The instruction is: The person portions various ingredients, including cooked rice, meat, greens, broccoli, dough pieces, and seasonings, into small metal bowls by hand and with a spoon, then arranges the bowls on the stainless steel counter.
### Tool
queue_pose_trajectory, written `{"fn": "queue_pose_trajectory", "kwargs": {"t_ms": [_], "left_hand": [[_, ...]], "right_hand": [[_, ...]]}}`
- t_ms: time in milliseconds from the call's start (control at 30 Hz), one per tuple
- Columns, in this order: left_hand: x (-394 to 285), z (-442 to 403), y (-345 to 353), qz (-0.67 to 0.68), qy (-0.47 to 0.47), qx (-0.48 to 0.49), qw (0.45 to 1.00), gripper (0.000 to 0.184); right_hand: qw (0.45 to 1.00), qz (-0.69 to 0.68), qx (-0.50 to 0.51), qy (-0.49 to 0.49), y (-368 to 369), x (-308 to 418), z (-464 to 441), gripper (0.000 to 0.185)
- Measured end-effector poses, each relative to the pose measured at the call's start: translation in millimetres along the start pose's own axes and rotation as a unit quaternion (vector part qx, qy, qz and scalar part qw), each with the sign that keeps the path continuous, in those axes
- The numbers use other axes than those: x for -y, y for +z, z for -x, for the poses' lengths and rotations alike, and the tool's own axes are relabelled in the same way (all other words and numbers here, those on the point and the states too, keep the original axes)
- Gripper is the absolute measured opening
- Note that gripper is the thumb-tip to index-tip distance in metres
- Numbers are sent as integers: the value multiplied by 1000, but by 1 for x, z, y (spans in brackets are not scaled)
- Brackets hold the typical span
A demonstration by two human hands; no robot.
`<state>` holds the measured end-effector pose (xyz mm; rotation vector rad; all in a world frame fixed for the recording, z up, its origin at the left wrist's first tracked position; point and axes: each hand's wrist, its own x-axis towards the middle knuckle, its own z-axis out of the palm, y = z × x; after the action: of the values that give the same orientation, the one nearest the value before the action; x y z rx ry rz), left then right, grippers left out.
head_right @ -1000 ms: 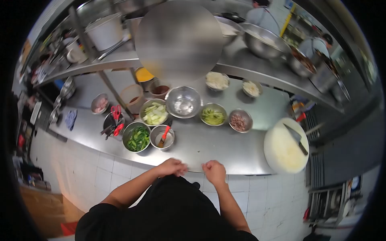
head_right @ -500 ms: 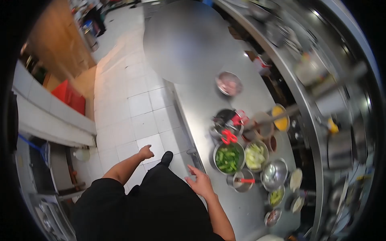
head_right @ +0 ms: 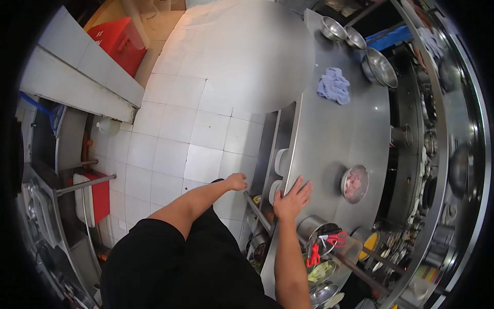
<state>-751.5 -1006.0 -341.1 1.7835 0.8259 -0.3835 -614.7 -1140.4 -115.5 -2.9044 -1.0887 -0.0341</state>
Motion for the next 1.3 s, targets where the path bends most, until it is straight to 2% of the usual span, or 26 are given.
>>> {"fn": "queue_pose_trajectory", "kwargs": {"t_ms": [133, 200, 233, 300, 333, 367, 400, 433, 533, 633, 833, 900, 1033, 1100, 1133, 1167, 1200, 1233, 1267, 1300], "left_hand": [[-8, 5, -4, 10, -11, 19, 1000, 48], [9, 0, -5, -69, -41, 67, 995, 52], [18, -1, 1, -112, -13, 65, 991, 49], [15, 9, -13, -149, -1, 100, 984, 48], [8, 15, -23, -121, -30, 105, 987, 46], [-2, 27, -38, -134, 20, 76, 988, 43], [-7, 29, -50, -141, 27, 57, 988, 44], [-12, 31, -61, -93, 9, 44, 995, 43], [-24, 15, -92, -70, -46, 29, 996, 47], [-40, -22, -122, -74, -73, 27, 994, 56], [-105, -114, -175, -143, -39, 14, 989, 49], [-123, -155, -192, -187, -1, 25, 982, 44], [-167, -211, -222, -118, -15, -17, 993, 43], [-183, -241, -236, -87, -35, -8, 996, 44], [-192, -261, -241, -56, -54, -6, 997, 45], [-198, -284, -244, -58, -52, 1, 997, 45], [-201, -311, -249, -55, -45, -13, 997, 48], [-206, -331, -259, -56, -38, -27, 997, 52], [-209, -349, -267, -67, -34, -16, 997, 52], [-218, -366, -274, -52, 49, -49, 996, 56]], "right_hand": [[997, -67, -26, 0, 9, -17, 4, 93], [997, -77, -28, -15, 11, -21, -1, 93], [996, -78, -46, -6, 8, -22, -3, 93], [996, -85, -34, -7, 2, -20, -2, 93], [996, -84, -23, 3, -3, -19, -1, 92], [996, -82, -14, 13, -7, -20, -2, 92], [996, -89, -14, 15, -9, -21, -2, 89], [995, -97, -12, 15, -8, -24, -3, 87], [992, -123, -30, 6, -10, -30, -3, 82], [986, -162, -44, 4, -11, -35, -4, 77], [985, -167, -45, 20, -1, -43, -9, 65], [984, -171, -50, 28, 0, -45, -11, 62], [986, -162, -19, 44, -2, -44, -19, 57], [992, -19, -123, -11, -20, -38, -28, 30], [993, -15, -120, -5, -20, -41, -20, 30], [988, -141, -25, 53, -16, -47, -2, 40], [955, -267, 68, 112, -11, -47, 3, 50], [920, -332, 126, 168, -12, -42, -1, 50], [909, -337, 135, 205, -8, -39, -11, 50], [903, -333, 134, 236, -6, -34, -21, 50]]}}
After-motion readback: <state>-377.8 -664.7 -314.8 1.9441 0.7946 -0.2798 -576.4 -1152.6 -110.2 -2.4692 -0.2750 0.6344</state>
